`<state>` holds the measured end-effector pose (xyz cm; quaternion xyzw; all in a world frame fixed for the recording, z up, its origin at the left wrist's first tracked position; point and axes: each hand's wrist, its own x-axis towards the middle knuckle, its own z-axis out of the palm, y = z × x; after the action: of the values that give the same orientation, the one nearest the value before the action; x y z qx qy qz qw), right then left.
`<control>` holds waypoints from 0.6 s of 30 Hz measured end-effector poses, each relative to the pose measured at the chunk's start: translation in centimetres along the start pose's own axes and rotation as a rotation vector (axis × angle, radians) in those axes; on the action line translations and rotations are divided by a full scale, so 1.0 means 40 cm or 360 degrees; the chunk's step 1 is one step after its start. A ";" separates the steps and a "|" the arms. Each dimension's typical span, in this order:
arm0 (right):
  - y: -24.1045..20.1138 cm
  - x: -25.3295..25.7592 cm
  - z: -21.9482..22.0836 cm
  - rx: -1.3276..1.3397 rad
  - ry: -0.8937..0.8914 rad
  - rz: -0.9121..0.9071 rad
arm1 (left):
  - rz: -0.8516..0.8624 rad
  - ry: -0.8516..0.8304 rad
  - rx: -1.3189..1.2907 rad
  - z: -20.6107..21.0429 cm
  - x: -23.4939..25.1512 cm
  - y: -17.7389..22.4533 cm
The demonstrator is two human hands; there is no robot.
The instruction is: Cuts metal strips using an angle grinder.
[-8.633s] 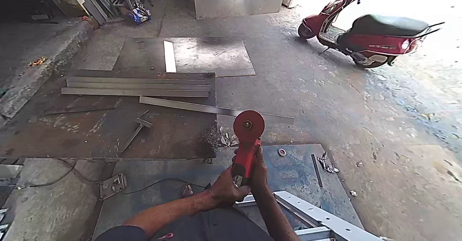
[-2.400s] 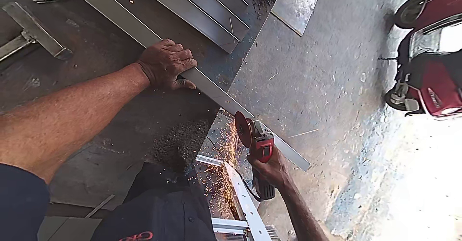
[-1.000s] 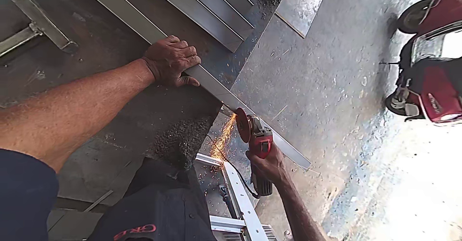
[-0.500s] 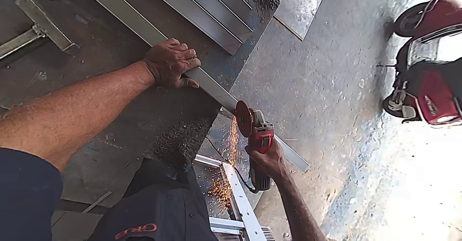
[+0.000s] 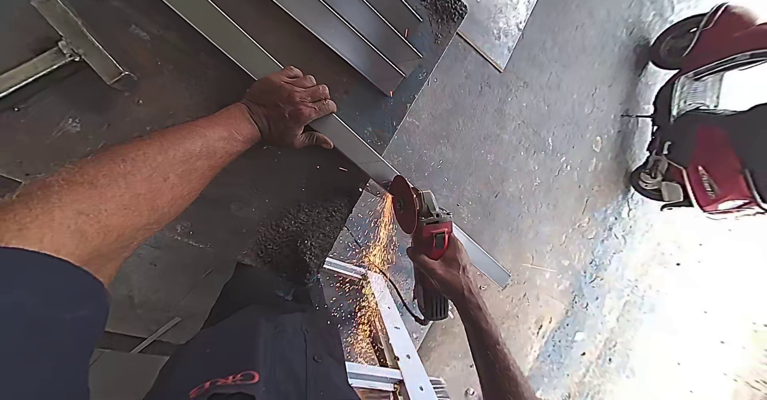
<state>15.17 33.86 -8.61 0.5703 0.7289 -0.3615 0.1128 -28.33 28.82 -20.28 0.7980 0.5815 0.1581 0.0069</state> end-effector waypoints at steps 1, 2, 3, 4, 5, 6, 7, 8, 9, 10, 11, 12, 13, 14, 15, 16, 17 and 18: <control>0.000 -0.001 -0.001 -0.0013 -0.0007 0.0010 | -0.0002 -0.0011 -0.0002 0.000 0.000 0.000; 0.001 0.001 0.000 -0.0005 -0.0003 0.0010 | -0.0002 -0.0016 0.0000 0.000 -0.001 -0.001; 0.001 0.003 0.001 0.0018 -0.0010 0.0013 | 0.0000 -0.0006 0.0002 -0.001 -0.002 -0.001; 0.000 0.005 0.001 0.0035 -0.0017 0.0014 | -0.0001 0.0011 0.0004 0.001 -0.002 -0.001; -0.001 0.006 0.001 0.0050 -0.0023 0.0014 | -0.0003 0.0012 0.0005 0.001 -0.002 -0.001; -0.002 0.007 0.000 0.0064 -0.0025 0.0011 | -0.0007 0.0005 0.0008 0.000 -0.001 -0.001; -0.002 0.009 0.001 0.0071 -0.0022 0.0007 | -0.0010 -0.0008 0.0013 -0.002 -0.002 0.000; -0.003 0.010 0.002 0.0082 -0.0018 0.0002 | -0.0009 -0.0016 0.0014 -0.004 -0.002 0.001; -0.006 0.012 0.003 0.0092 -0.0007 -0.0004 | -0.0008 -0.0017 0.0014 -0.003 -0.002 0.000; -0.008 0.014 0.004 0.0100 0.0011 -0.0017 | -0.0009 -0.0026 0.0013 -0.002 -0.001 0.000; -0.012 0.015 0.003 0.0100 0.0020 -0.0026 | -0.0009 -0.0029 0.0007 -0.001 -0.002 0.001; -0.020 0.018 0.002 0.0092 0.0033 -0.0031 | -0.0012 -0.0029 0.0010 -0.002 -0.003 0.001; -0.025 0.022 0.001 0.0085 0.0043 -0.0037 | -0.0014 -0.0029 0.0007 -0.002 -0.002 0.001; -0.030 0.026 -0.001 0.0086 0.0046 -0.0038 | -0.0013 -0.0024 0.0006 -0.002 -0.002 0.001; -0.036 0.029 -0.003 0.0100 0.0048 -0.0033 | -0.0009 -0.0017 0.0005 -0.002 -0.001 0.002; -0.044 0.033 -0.006 0.0117 0.0042 -0.0032 | -0.0004 -0.0010 0.0008 -0.002 0.000 0.002; -0.050 0.036 -0.007 0.0129 0.0041 -0.0041 | -0.0002 -0.0005 0.0015 -0.002 0.000 0.002; -0.054 0.039 -0.007 0.0137 0.0039 -0.0045 | 0.0001 0.0004 0.0016 0.000 -0.002 0.001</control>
<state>12.75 35.04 -8.44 0.5686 0.7221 -0.3870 0.0740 -28.32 28.74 -20.28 0.7980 0.5820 0.1562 0.0020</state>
